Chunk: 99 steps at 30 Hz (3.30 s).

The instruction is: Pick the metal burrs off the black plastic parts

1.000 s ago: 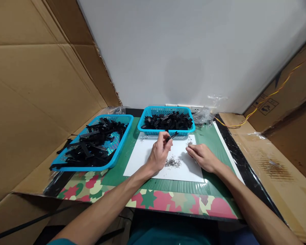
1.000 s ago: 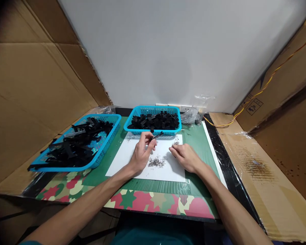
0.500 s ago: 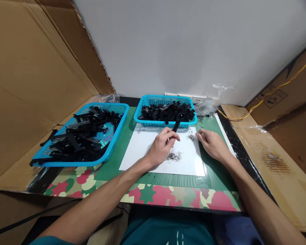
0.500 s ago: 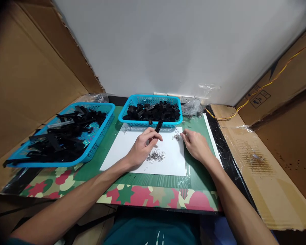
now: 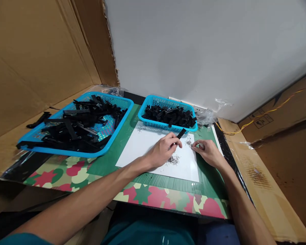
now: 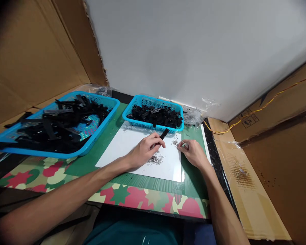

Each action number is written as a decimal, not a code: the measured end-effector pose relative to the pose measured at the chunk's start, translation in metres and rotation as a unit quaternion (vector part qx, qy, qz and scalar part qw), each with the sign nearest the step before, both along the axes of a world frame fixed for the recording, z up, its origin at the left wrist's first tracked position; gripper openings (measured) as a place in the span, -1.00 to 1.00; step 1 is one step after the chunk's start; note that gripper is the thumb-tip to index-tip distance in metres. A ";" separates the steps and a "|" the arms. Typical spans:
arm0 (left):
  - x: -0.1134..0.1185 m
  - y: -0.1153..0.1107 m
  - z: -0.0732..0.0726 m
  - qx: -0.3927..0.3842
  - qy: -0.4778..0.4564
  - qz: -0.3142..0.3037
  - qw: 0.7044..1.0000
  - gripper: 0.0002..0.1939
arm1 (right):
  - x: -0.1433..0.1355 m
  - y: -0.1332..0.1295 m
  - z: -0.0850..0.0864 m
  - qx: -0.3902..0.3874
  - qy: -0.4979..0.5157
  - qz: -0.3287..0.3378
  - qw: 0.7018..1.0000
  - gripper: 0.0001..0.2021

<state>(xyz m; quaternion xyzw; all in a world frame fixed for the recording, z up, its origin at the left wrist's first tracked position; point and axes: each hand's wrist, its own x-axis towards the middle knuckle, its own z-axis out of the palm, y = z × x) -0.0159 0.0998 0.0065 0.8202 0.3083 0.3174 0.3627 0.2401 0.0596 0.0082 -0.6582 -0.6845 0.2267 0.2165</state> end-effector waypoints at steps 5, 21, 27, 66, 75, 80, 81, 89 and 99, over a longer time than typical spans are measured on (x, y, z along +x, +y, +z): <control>0.000 0.000 0.000 -0.001 0.014 -0.014 1.000 -0.72 | 0.005 -0.005 0.004 -0.024 0.031 0.034 0.999 -0.63; 0.004 -0.004 0.010 -0.059 -0.024 -0.024 0.998 -0.80 | -0.014 -0.012 0.008 0.013 0.232 0.040 0.972 -0.65; 0.006 -0.004 0.012 -0.100 -0.063 -0.047 0.992 -0.69 | -0.030 -0.015 0.008 -0.003 0.330 0.059 0.942 -0.70; 0.005 -0.006 0.009 -0.052 -0.013 -0.027 0.998 -0.76 | -0.030 -0.015 0.012 0.115 0.293 -0.064 0.947 -0.75; 0.004 -0.001 0.002 0.028 0.020 -0.059 0.998 -0.74 | -0.008 -0.011 0.014 -0.017 0.261 -0.066 0.963 -0.75; 0.005 0.000 0.001 0.049 0.042 -0.094 0.993 -0.75 | -0.017 -0.008 0.008 -0.046 0.235 -0.048 0.970 -0.80; 0.005 0.000 0.002 0.046 0.043 -0.098 0.993 -0.75 | -0.018 -0.008 0.008 -0.047 0.226 -0.049 0.972 -0.81; 0.006 0.000 0.003 0.017 0.043 -0.105 0.993 -0.76 | -0.024 -0.008 0.006 -0.030 0.177 -0.048 0.983 -0.85; 0.005 -0.001 0.002 0.003 0.037 -0.098 0.995 -0.74 | -0.028 -0.009 0.005 -0.011 0.163 -0.045 0.986 -0.83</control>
